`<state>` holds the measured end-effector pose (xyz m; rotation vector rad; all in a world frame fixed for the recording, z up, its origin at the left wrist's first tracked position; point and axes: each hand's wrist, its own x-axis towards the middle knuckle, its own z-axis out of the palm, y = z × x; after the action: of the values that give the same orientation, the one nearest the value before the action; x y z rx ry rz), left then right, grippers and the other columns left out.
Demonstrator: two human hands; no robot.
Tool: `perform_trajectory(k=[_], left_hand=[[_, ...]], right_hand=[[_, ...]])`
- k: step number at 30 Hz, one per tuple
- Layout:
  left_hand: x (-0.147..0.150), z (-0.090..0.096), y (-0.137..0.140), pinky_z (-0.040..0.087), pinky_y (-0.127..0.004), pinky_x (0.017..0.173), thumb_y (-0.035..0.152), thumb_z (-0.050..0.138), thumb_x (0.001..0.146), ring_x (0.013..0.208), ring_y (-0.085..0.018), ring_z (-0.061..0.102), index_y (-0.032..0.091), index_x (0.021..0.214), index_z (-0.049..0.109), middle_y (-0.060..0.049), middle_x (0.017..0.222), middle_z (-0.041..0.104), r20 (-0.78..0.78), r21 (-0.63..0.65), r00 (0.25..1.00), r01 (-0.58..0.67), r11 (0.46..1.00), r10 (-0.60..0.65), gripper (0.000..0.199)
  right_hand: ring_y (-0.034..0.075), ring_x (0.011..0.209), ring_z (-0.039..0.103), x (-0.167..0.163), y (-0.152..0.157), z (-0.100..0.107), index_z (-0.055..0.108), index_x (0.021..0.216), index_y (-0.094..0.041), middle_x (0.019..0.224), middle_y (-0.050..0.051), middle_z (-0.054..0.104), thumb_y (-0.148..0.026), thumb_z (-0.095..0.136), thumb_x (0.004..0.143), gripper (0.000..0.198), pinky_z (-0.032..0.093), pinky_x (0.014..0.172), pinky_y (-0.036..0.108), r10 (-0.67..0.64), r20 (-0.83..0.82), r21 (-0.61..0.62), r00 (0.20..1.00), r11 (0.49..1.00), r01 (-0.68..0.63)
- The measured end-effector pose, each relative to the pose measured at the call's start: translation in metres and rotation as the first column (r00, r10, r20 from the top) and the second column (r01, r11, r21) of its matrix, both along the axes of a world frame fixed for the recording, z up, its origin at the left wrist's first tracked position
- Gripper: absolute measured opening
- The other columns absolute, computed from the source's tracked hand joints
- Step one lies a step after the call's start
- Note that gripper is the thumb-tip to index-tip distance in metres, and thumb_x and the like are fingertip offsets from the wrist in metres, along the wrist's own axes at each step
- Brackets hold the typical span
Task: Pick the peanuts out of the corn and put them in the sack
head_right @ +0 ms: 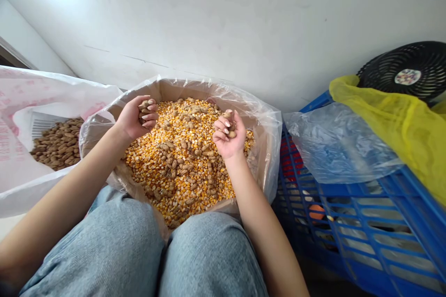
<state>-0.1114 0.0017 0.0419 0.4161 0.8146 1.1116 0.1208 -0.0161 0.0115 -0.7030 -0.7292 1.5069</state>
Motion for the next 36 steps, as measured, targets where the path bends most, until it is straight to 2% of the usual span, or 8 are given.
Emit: perform_trajectory(k=[16,21,24,26,28,31,34,36], left_hand=[[-0.001,-0.004,0.003,0.02,-0.013,0.027,0.017,0.042,0.071,0.031,-0.004,0.033,0.015,0.058,0.041,0.004,0.043,0.041,0.079,-0.074,0.997,-0.018,0.997,0.024,0.013],[-0.004,-0.004,0.005,0.027,-0.011,0.032,0.014,0.038,0.072,0.038,-0.004,0.042,0.014,0.059,0.04,0.003,0.046,0.045,0.109,-0.148,0.993,-0.03,0.989,0.047,0.014],[-0.003,-0.007,0.005,0.022,-0.014,0.031,0.022,0.042,0.073,0.035,-0.004,0.037,0.015,0.061,0.041,0.003,0.048,0.045,-0.211,-0.003,0.975,-0.072,0.997,0.069,0.014],[-0.001,-0.013,0.004,0.026,-0.016,0.033,0.029,0.046,0.072,0.037,-0.006,0.039,0.016,0.067,0.045,0.002,0.051,0.048,-0.608,0.176,0.784,-0.022,0.984,0.126,0.013],[0.002,-0.02,0.002,0.035,-0.02,0.043,0.034,0.049,0.07,0.049,-0.011,0.05,0.018,0.079,0.049,-0.001,0.06,0.055,-0.919,0.255,0.345,0.141,0.957,0.194,0.019],[0.007,-0.032,0.0,0.042,-0.031,0.061,0.039,0.046,0.071,0.075,-0.022,0.057,0.021,0.091,0.051,-0.007,0.081,0.062,-0.953,0.032,-0.266,0.385,0.922,0.144,0.027],[0.01,-0.039,0.0,0.043,-0.035,0.068,0.04,0.04,0.074,0.086,-0.026,0.057,0.021,0.097,0.05,-0.009,0.093,0.062,-0.861,-0.198,-0.505,0.451,0.87,0.066,0.032],[0.01,-0.04,0.0,0.043,-0.035,0.069,0.041,0.038,0.075,0.087,-0.027,0.057,0.02,0.101,0.049,-0.01,0.095,0.062,-0.824,-0.257,-0.564,0.45,0.855,0.05,0.035]], right_hand=[[0.002,0.036,0.032,-0.001,0.0,-0.002,0.048,0.074,-0.02,0.046,-0.009,0.038,-0.017,0.042,0.075,0.007,0.022,0.028,0.008,0.2,-0.457,-0.041,0.867,0.969,-0.245],[0.002,0.042,0.04,-0.008,0.003,0.001,0.046,0.069,-0.019,0.061,-0.005,0.051,-0.027,0.049,0.073,0.01,0.019,0.027,0.009,0.144,-0.265,-0.22,0.953,0.953,-0.206],[0.002,0.037,0.036,-0.015,0.005,-0.005,0.045,0.064,-0.018,0.057,-0.005,0.048,-0.032,0.056,0.069,0.018,0.016,0.028,0.012,0.154,0.062,-0.235,0.986,0.963,-0.135],[0.003,0.035,0.033,-0.021,0.006,-0.01,0.048,0.069,-0.019,0.054,-0.006,0.046,-0.033,0.056,0.069,0.016,0.016,0.029,0.015,0.13,0.355,-0.164,0.926,0.984,-0.076],[0.005,0.035,0.033,-0.027,0.006,-0.014,0.051,0.078,-0.021,0.052,-0.006,0.045,-0.034,0.053,0.071,0.014,0.019,0.033,0.017,0.051,0.665,-0.036,0.746,0.999,-0.036],[0.008,0.042,0.039,-0.038,0.007,-0.015,0.054,0.092,-0.024,0.052,-0.005,0.049,-0.033,0.05,0.074,0.021,0.027,0.042,0.02,-0.134,0.947,0.168,0.292,0.981,-0.096],[0.011,0.05,0.045,-0.048,0.012,-0.017,0.053,0.1,-0.023,0.057,-0.002,0.054,-0.032,0.048,0.075,0.026,0.027,0.048,0.022,-0.215,0.974,0.199,-0.07,0.962,-0.187],[0.012,0.05,0.045,-0.051,0.016,-0.02,0.053,0.096,-0.023,0.057,-0.001,0.054,-0.031,0.048,0.075,0.023,0.026,0.048,0.023,-0.205,0.965,0.171,-0.162,0.964,-0.205]])
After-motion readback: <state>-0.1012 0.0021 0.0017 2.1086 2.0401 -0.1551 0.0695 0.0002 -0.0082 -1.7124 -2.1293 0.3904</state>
